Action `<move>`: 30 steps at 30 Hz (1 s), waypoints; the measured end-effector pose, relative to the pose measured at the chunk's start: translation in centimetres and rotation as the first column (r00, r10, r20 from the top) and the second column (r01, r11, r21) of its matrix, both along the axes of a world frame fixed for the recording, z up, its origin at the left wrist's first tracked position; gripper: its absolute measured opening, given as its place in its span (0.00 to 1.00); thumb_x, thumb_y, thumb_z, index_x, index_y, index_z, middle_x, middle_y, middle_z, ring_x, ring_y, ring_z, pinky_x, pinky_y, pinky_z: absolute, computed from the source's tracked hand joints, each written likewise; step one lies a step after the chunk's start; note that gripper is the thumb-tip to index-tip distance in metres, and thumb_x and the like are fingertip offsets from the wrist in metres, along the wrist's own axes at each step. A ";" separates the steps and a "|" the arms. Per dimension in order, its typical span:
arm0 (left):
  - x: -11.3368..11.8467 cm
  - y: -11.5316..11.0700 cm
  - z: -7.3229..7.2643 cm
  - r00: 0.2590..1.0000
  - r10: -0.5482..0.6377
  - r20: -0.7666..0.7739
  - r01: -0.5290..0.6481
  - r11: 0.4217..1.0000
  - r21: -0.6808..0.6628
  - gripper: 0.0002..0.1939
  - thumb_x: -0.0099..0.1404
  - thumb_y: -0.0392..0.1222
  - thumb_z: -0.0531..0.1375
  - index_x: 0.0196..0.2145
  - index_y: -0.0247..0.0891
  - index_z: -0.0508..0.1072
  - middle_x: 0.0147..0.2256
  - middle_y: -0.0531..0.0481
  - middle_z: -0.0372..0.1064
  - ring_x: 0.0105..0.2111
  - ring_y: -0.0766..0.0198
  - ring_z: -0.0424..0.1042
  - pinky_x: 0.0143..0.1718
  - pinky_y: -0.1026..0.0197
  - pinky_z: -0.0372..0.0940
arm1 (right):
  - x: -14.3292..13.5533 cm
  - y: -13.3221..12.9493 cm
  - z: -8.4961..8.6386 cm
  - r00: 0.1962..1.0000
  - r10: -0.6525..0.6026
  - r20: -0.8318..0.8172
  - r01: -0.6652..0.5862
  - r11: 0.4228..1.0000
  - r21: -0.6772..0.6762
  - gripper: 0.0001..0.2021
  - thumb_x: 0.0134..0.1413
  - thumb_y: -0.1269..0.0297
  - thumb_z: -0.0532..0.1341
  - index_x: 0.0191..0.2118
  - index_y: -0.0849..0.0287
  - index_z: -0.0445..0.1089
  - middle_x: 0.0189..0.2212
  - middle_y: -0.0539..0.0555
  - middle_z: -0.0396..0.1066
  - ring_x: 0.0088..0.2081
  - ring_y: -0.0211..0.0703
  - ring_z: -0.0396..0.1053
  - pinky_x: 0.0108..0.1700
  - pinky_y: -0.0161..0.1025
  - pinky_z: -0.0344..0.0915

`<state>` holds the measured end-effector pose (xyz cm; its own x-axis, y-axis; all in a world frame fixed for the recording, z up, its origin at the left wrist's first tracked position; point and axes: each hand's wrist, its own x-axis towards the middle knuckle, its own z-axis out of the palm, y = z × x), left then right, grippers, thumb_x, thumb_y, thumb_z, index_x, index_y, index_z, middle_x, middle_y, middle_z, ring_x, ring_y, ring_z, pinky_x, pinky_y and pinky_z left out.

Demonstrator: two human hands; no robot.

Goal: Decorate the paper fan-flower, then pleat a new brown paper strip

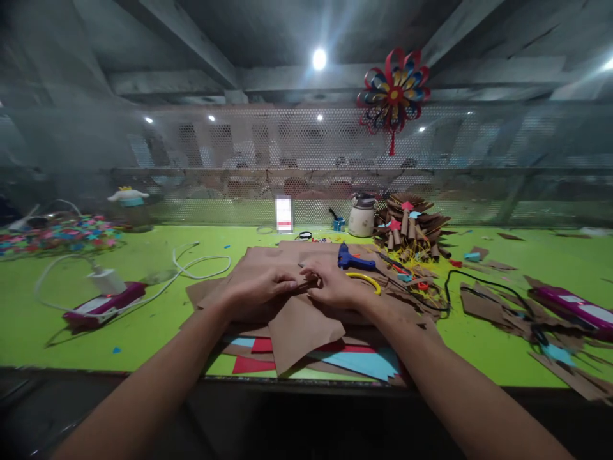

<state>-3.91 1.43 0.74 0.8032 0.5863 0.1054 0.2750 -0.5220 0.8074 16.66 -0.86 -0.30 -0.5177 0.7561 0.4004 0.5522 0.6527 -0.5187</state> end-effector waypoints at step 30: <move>1.6 -4.3 3.1 0.868 0.432 -0.245 -0.202 0.758 0.620 0.15 0.66 0.45 0.48 0.38 0.37 0.72 0.35 0.46 0.73 0.32 0.62 0.69 0.29 0.65 0.58 | 0.8 2.3 -0.5 0.854 -0.290 -0.432 0.073 0.889 -0.452 0.17 0.37 0.52 0.66 0.22 0.63 0.67 0.14 0.46 0.60 0.16 0.28 0.50 0.18 0.31 0.43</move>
